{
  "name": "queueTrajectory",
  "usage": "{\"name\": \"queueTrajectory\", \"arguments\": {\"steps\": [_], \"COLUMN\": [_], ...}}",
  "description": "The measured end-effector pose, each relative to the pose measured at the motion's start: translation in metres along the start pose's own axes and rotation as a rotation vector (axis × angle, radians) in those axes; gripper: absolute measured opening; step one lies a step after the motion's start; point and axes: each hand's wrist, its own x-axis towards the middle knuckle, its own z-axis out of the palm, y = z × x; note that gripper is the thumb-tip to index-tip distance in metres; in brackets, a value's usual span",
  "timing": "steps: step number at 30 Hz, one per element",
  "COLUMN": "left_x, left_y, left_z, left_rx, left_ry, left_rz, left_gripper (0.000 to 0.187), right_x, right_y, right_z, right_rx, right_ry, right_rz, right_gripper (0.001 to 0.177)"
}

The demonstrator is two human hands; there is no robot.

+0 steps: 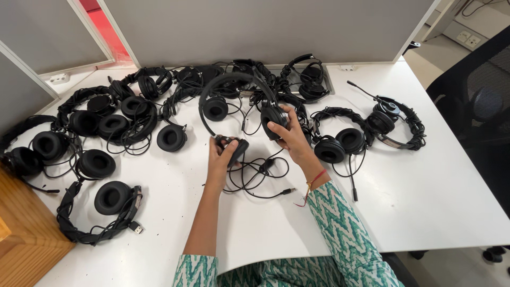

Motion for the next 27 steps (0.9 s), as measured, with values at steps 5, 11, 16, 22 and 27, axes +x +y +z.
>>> {"name": "queueTrajectory", "arguments": {"steps": [5, 11, 16, 22, 27], "left_x": [-0.001, -0.005, -0.005, -0.006, 0.008], "left_y": [0.013, 0.036, 0.036, 0.039, 0.04], "left_z": [-0.007, -0.013, -0.014, -0.021, -0.029], "left_rx": [0.133, 0.037, 0.186, 0.143, 0.06], "left_ry": [0.038, -0.083, -0.108, -0.084, -0.077], "left_rz": [0.174, -0.012, 0.154, 0.339, 0.411], "left_gripper": [0.05, 0.077, 0.084, 0.066, 0.054], "right_x": [0.001, -0.007, -0.011, -0.008, -0.011], "right_y": [0.001, 0.001, -0.001, -0.004, -0.006], "right_z": [0.008, 0.023, 0.026, 0.019, 0.012], "right_rx": [-0.285, -0.392, -0.478, -0.608, -0.978], "right_ry": [0.083, 0.137, 0.109, 0.051, -0.097], "right_rz": [-0.102, -0.182, -0.181, -0.03, 0.166], "right_gripper": [0.067, 0.068, 0.076, 0.078, 0.055]}}
